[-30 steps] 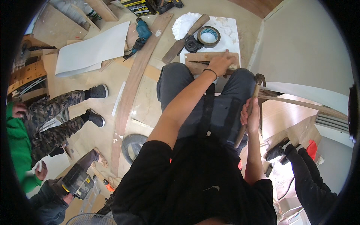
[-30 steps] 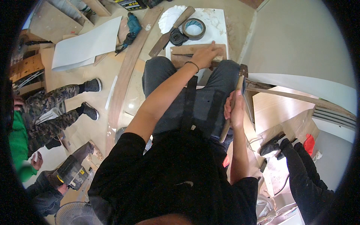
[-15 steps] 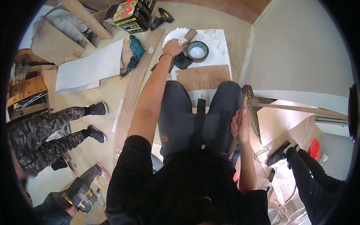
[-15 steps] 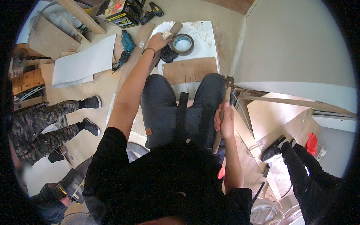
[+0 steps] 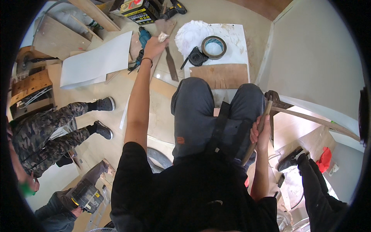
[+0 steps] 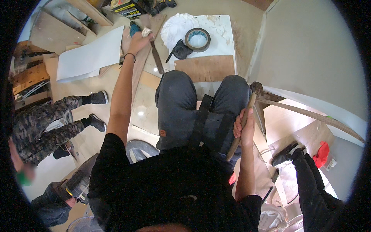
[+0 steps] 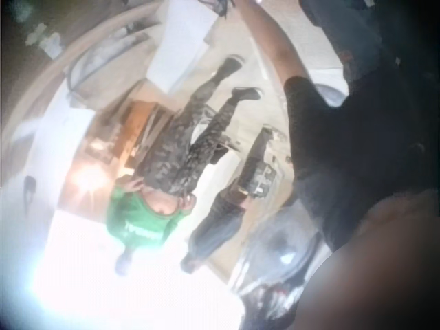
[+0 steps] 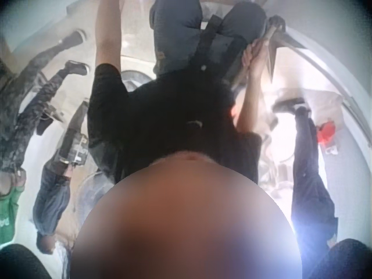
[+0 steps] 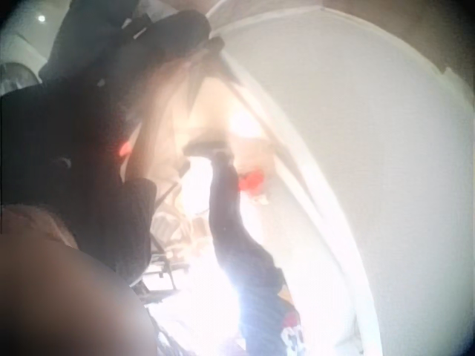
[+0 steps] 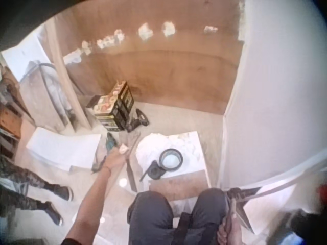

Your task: The person cuts a piece of wood with a hand saw, then moves around the room to pick up a wooden dowel and a cylindrical object. They sit on the floor and hammer the dowel into the cylindrical object.

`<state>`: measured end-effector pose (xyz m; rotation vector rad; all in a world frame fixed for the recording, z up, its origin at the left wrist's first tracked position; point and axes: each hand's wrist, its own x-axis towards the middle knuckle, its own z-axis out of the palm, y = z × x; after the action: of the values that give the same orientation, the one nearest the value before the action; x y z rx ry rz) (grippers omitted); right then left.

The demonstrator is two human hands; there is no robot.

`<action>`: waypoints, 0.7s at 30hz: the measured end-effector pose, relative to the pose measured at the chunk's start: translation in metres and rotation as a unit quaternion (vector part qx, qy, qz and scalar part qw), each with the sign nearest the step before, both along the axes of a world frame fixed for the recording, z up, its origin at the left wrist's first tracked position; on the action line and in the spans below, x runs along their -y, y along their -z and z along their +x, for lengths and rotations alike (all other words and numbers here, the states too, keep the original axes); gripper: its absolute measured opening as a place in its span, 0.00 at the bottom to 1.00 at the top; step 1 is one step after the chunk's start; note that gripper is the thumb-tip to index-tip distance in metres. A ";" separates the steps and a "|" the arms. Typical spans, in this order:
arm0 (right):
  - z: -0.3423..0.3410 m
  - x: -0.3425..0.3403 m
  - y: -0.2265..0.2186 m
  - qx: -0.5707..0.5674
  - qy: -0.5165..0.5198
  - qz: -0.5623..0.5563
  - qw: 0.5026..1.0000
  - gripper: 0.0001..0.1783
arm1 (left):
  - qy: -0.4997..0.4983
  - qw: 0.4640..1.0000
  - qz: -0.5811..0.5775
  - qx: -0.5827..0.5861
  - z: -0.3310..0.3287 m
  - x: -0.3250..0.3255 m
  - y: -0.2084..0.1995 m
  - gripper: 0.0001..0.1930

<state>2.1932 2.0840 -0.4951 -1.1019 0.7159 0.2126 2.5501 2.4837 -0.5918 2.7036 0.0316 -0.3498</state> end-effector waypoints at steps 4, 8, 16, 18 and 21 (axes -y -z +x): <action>0.004 -0.002 0.000 -0.011 -0.002 -0.006 1.000 0.27 | -0.070 0.994 0.053 -0.066 -0.041 -0.036 0.064 0.28; 0.006 -0.003 -0.001 -0.011 -0.001 -0.002 1.000 0.27 | -0.104 0.968 0.111 -0.198 -0.092 -0.031 0.128 0.26; 0.008 -0.002 -0.003 -0.036 -0.003 -0.023 0.999 0.28 | -0.096 0.962 0.123 -0.226 -0.140 0.003 0.185 0.23; 0.008 -0.003 -0.004 -0.043 -0.006 -0.025 0.999 0.28 | -0.105 0.968 0.109 -0.200 -0.145 0.009 0.189 0.23; 0.009 -0.004 -0.006 -0.033 -0.009 -0.034 0.999 0.26 | -0.139 0.984 0.079 -0.077 -0.143 0.014 0.168 0.20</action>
<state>2.2022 2.0882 -0.4894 -1.1703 0.7759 0.2428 2.4076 2.4695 -0.7598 2.7692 0.4957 -0.4869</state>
